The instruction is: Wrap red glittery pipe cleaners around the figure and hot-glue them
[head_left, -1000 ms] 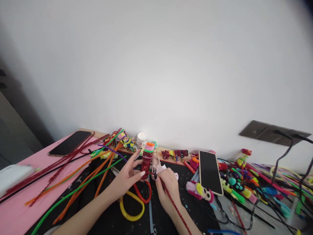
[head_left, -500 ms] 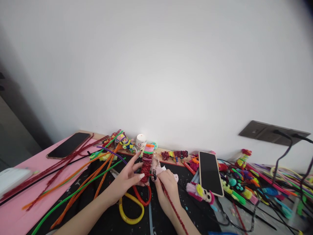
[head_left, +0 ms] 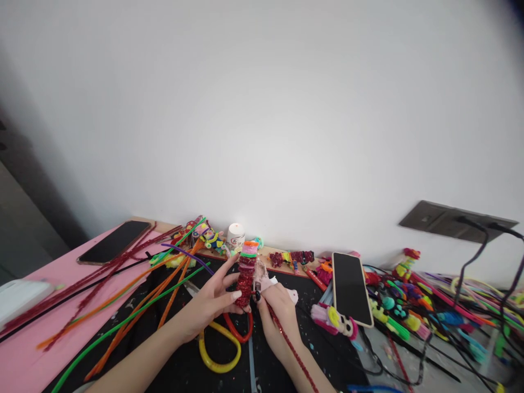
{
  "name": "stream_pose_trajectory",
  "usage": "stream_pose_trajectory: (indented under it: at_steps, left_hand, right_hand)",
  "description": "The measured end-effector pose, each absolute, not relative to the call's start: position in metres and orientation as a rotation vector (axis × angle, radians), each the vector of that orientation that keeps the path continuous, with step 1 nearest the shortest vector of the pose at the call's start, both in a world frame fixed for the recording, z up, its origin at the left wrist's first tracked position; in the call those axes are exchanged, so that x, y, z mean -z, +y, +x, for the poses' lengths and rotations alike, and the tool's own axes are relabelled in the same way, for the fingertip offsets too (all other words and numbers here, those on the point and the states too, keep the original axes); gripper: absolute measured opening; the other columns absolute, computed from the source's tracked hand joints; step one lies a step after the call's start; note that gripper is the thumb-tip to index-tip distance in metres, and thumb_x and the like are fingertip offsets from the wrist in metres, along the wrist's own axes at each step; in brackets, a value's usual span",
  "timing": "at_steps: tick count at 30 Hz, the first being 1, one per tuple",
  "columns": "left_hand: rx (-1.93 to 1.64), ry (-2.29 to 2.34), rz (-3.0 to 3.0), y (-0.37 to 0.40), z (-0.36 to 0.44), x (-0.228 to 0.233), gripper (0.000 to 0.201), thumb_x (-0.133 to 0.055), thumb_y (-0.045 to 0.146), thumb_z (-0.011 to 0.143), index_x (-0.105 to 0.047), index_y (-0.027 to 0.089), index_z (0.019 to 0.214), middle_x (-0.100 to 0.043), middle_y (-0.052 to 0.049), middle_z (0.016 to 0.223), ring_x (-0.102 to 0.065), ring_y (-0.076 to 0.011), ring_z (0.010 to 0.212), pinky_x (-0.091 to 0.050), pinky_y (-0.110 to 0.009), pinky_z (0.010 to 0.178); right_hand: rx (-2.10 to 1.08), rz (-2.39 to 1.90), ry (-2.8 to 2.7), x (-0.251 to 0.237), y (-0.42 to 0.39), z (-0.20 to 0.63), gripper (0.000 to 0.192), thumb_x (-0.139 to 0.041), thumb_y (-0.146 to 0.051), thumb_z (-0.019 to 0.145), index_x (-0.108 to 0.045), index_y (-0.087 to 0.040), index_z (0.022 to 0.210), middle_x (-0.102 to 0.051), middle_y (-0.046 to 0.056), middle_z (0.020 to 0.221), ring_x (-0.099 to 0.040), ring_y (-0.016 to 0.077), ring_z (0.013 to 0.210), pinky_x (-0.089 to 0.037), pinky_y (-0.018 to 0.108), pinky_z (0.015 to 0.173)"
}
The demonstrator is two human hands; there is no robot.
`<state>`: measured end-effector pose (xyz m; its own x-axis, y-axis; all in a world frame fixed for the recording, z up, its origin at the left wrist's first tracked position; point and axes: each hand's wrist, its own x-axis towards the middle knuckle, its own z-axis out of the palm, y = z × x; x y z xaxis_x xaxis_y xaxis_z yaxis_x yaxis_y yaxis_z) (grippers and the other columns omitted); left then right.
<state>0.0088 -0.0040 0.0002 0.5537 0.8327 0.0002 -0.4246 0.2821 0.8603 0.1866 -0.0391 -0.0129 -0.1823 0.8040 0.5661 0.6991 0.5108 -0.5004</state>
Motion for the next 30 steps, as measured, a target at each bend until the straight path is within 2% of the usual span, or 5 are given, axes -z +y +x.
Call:
stream_pose_trajectory:
  at_steps: [13,30]
  left_hand:
    - [-0.85,0.45,0.954,-0.0021,0.006,0.0038,0.068,-0.059,0.019,0.083,-0.026,0.038,0.138,-0.04,-0.011,0.139,-0.066,-0.0168,0.08,-0.052,-0.035,0.074]
    - [-0.824,0.442,0.954,-0.0025,0.006,0.004,0.07,-0.058,0.019,0.084,-0.021,0.036,0.141,-0.038,-0.012,0.141,-0.066,-0.0179,0.082,-0.05,-0.036,0.075]
  right_hand:
    - [-0.177,-1.156,-1.919,0.0179,-0.038,0.1856,0.023,-0.04,-0.014,0.09,-0.048,-0.019,0.069,-0.053,0.002,0.067,-0.048,0.0163,0.068,-0.035,0.027,0.062]
    - [-0.284,-1.158,-1.921,0.0176,-0.0384,0.186,0.02,-0.04,-0.013,0.09,-0.052,-0.018,0.075,-0.056,0.004,0.073,-0.05,0.0178,0.072,-0.036,0.028,0.065]
